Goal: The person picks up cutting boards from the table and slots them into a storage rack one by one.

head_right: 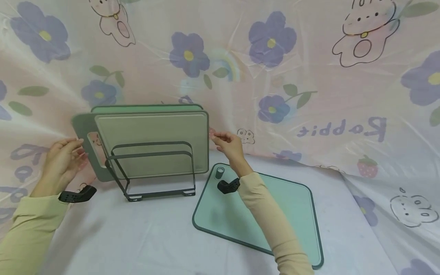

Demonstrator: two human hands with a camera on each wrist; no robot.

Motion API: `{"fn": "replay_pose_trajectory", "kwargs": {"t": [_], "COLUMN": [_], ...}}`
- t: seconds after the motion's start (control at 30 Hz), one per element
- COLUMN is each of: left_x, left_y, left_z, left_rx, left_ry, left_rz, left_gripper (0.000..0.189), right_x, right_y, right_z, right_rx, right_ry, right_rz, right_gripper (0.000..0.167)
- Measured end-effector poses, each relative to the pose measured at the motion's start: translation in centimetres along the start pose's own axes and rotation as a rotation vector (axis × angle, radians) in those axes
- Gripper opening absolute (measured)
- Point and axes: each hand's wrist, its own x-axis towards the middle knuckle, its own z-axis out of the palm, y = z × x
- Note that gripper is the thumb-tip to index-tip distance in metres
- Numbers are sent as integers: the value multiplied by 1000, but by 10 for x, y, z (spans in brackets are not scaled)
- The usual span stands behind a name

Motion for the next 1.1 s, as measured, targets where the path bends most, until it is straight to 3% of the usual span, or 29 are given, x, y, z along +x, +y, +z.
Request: {"fn": "replay_pose_trajectory", "kwargs": {"t": [0.17, 0.43, 0.6, 0.7, 0.97, 1.1], "left_x": [-8, -18, -29, -35, -44, -47], "left_y": [3, 2, 1, -1, -10, -20], "left_z": [11, 30, 46, 57, 88, 102], "left_rx": [69, 188, 394, 472, 635, 616], "left_ry": [-45, -204, -262, -301, -418, -476], "left_rz": [64, 163, 234, 270, 282, 253], "left_gripper": [31, 23, 18, 19, 14, 17], "right_x": [-8, -23, -33, -40, -59, -70], "right_y": [-13, -26, -33, -38, -50, -54], "right_z": [-7, -21, -35, -42, -67, -82], "right_rx": [36, 45, 101, 127, 141, 145], "right_ry": [10, -30, -18, -9, 57, 87], "right_rz": [-48, -99, -104, -116, -145, -156], "right_gripper": [31, 23, 18, 17, 16, 17]}}
